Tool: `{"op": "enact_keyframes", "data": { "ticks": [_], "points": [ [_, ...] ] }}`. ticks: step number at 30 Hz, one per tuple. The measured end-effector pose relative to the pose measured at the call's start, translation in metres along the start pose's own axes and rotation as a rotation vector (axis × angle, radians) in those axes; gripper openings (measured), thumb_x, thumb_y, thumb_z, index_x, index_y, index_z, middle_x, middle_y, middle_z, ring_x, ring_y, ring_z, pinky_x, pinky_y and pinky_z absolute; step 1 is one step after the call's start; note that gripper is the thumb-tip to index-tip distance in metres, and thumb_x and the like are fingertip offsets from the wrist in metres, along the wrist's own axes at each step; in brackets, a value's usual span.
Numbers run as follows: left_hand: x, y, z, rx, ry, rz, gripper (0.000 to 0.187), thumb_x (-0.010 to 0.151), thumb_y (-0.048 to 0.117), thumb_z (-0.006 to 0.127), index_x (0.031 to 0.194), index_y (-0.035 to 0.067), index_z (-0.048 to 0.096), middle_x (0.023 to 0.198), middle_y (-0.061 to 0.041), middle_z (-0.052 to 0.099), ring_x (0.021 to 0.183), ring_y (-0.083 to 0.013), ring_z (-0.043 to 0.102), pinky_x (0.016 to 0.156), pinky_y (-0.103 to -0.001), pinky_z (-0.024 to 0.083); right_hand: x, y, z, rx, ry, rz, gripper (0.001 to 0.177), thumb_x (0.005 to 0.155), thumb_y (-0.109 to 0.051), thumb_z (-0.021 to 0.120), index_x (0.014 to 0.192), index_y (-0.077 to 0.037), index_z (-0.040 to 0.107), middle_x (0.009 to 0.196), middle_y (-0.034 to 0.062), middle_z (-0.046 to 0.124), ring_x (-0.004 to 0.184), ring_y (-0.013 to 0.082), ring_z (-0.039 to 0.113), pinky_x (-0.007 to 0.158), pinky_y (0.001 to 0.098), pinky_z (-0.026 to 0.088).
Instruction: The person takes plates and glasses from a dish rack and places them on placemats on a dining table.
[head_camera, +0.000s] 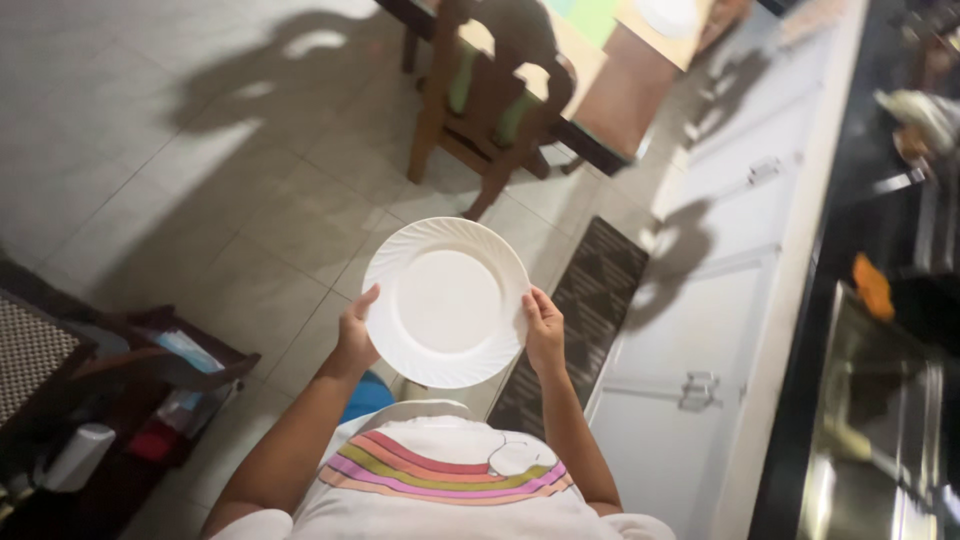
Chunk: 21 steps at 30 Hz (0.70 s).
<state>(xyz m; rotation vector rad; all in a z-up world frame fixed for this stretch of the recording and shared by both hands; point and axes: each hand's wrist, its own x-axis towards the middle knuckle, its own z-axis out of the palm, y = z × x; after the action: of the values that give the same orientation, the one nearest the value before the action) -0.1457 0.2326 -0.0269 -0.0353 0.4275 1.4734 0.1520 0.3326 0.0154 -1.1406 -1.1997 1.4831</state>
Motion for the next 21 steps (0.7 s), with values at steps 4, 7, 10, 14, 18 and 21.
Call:
{"op": "enact_keyframes", "data": {
  "ticks": [4, 7, 10, 14, 18, 21],
  "points": [
    [0.017, 0.044, -0.015, -0.011, 0.074, 0.107, 0.064, 0.098, 0.036, 0.054, 0.146, -0.007, 0.047, 0.143, -0.023, 0.058, 0.133, -0.037, 0.055, 0.115, -0.048, 0.04, 0.064, 0.017, 0.041, 0.001, -0.153, 0.004, 0.035, 0.106, -0.019, 0.06, 0.13, 0.006, 0.066, 0.107, 0.0038, 0.073, 0.091, 0.009, 0.066, 0.079, 0.0219, 0.053],
    [0.032, 0.089, -0.029, -0.03, 0.121, 0.169, 0.064, 0.098, 0.036, 0.055, 0.145, -0.006, 0.048, 0.143, -0.022, 0.059, 0.131, -0.0363, 0.056, 0.114, -0.048, 0.04, 0.117, 0.031, 0.081, 0.076, -0.264, 0.07, 0.034, 0.105, -0.019, 0.059, 0.131, 0.003, 0.065, 0.108, 0.0014, 0.072, 0.091, 0.0068, 0.066, 0.079, 0.0208, 0.054],
    [0.058, 0.143, -0.044, -0.017, 0.173, 0.26, 0.063, 0.098, 0.036, 0.056, 0.145, -0.006, 0.049, 0.142, -0.022, 0.059, 0.131, -0.0361, 0.056, 0.114, -0.047, 0.041, 0.17, 0.04, 0.129, -0.056, -0.324, 0.091, 0.037, 0.112, -0.021, 0.061, 0.139, 0.002, 0.07, 0.097, 0.0005, 0.067, 0.073, 0.0044, 0.05, 0.057, 0.0189, 0.038],
    [0.098, 0.229, -0.052, -0.024, 0.205, 0.338, 0.06, 0.096, 0.034, 0.058, 0.141, -0.005, 0.054, 0.138, -0.018, 0.063, 0.127, -0.0336, 0.059, 0.112, -0.046, 0.043, 0.243, 0.019, 0.217, -0.018, -0.38, 0.116, 0.038, 0.109, -0.023, 0.058, 0.14, -0.002, 0.067, 0.099, -0.0007, 0.068, 0.077, 0.0046, 0.058, 0.065, 0.0204, 0.049],
    [0.139, 0.325, -0.051, 0.038, 0.173, 0.427, 0.056, 0.098, 0.033, 0.061, 0.139, -0.005, 0.056, 0.134, -0.017, 0.064, 0.124, -0.0314, 0.06, 0.11, -0.045, 0.044, 0.308, -0.008, 0.308, -0.001, -0.416, 0.146, 0.038, 0.104, -0.022, 0.058, 0.136, -0.002, 0.064, 0.106, -0.001, 0.072, 0.086, 0.0049, 0.066, 0.074, 0.0227, 0.058],
    [0.167, 0.385, -0.047, 0.066, 0.222, 0.411, 0.055, 0.097, 0.034, 0.062, 0.136, -0.005, 0.058, 0.13, -0.017, 0.067, 0.12, -0.031, 0.063, 0.107, -0.044, 0.047, 0.358, -0.009, 0.352, -0.083, -0.435, 0.068, 0.039, 0.104, -0.022, 0.059, 0.137, -0.002, 0.064, 0.108, -0.0009, 0.072, 0.09, 0.005, 0.067, 0.076, 0.0225, 0.059]
  ]
}}
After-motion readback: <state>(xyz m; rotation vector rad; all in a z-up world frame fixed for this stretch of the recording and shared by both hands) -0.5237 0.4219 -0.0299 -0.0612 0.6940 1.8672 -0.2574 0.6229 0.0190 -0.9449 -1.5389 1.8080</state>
